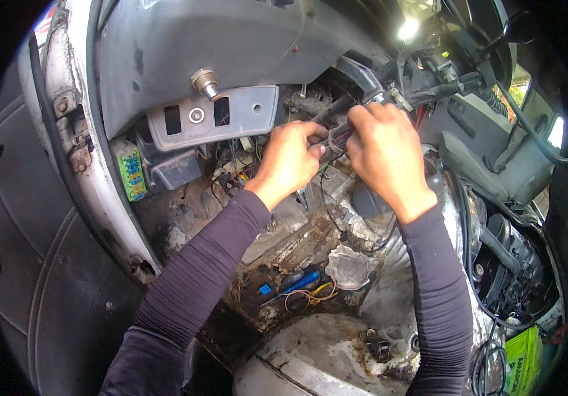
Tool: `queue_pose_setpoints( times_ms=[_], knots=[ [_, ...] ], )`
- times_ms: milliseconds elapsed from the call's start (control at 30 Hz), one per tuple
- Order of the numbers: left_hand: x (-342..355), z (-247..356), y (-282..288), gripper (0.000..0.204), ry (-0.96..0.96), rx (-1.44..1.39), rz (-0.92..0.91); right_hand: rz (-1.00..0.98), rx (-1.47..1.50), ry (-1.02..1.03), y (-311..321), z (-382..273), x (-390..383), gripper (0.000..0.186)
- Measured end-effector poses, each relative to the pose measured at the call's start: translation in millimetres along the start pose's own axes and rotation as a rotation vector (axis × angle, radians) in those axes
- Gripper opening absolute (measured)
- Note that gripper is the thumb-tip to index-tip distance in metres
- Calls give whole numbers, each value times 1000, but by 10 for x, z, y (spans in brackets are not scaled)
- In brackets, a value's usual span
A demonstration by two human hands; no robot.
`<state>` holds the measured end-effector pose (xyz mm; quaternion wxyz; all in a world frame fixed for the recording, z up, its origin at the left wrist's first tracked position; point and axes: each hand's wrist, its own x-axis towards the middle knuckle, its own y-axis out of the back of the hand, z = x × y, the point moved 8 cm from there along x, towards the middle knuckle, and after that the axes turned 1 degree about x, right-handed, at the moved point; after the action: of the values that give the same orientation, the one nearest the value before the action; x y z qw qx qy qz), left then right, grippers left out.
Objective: The person works on the vehicle's under-dash wiring, stripping wire ends with a yellow-handled tool and twisting wires together by hand. They handle multiple wire bundles and connectors while reaching into the confined space beneath the dashboard.
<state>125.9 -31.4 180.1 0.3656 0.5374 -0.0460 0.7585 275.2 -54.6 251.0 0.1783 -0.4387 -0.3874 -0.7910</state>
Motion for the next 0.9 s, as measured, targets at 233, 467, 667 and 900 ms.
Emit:
queue_pose_setpoints(
  times_ms=[233,467,667,900],
  knots=[
    [-239,159,225,22,86,-324,-68,36,244,-108,204,2,-121,14],
    [-198,312,329,28,-4,23,7,33,264,-2,180,-258,-196,19],
    [-145,-54,112,45,376,-206,-121,-9,6,179,101,-461,-162,23],
    [-499,-11,315,29,304,-132,-56,-11,-144,153,-49,-400,-95,21]
  ],
)
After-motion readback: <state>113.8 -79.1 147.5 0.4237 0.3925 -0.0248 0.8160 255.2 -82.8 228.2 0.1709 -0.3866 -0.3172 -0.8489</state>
